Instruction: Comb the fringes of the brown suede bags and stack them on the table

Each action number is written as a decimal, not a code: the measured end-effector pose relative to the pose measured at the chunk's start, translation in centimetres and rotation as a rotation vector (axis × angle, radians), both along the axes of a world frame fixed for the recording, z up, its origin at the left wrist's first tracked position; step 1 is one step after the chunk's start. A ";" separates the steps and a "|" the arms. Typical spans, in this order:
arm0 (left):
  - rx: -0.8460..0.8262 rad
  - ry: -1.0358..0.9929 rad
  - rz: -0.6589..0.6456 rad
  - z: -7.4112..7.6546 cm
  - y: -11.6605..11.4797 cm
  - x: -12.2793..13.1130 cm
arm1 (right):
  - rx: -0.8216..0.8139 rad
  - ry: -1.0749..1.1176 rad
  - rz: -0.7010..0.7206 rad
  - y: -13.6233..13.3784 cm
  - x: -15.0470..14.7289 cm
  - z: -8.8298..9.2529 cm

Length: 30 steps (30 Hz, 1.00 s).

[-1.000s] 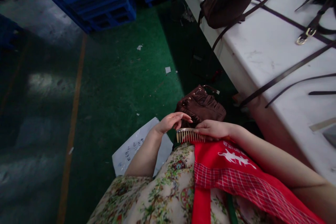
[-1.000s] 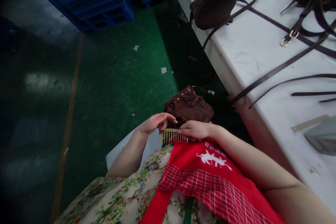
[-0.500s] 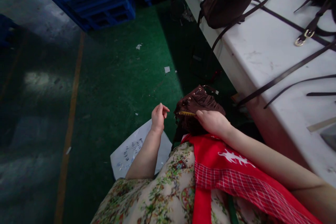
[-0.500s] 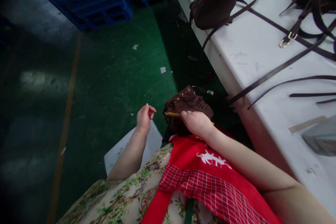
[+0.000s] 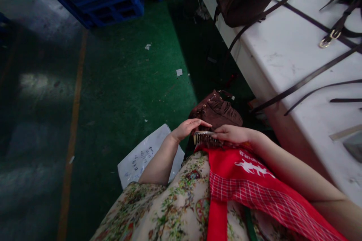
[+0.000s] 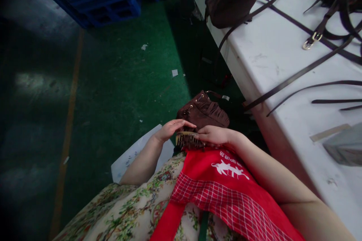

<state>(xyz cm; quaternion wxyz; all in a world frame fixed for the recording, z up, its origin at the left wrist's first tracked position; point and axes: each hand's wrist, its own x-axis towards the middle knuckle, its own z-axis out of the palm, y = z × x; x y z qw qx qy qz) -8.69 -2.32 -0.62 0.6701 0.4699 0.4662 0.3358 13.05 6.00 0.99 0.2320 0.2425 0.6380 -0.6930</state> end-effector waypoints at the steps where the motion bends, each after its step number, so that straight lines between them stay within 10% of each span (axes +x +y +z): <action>1: 0.025 -0.018 -0.033 -0.2 0.2 0.6 | -0.086 0.014 -0.031 -0.1 0.2 0.2; 6: 0.151 0.166 -0.020 -1.3 0.5 3.9 | -0.231 0.157 -0.091 -0.9 0.5 1.3; 13: 0.026 0.494 0.303 -2.5 0.6 5.8 | -0.009 0.194 -0.146 -1.9 0.5 2.8; 19: 0.217 0.850 0.171 -1.8 0.1 6.0 | 0.091 0.341 -0.227 -1.9 0.4 4.4; 25: 0.362 0.710 -0.093 0.3 -1.6 3.9 | 0.712 0.172 -0.903 5.0 4.2 -0.6; 30: 0.278 0.745 -0.301 1.9 -2.5 1.7 | 0.767 0.033 -0.896 7.8 6.0 -4.0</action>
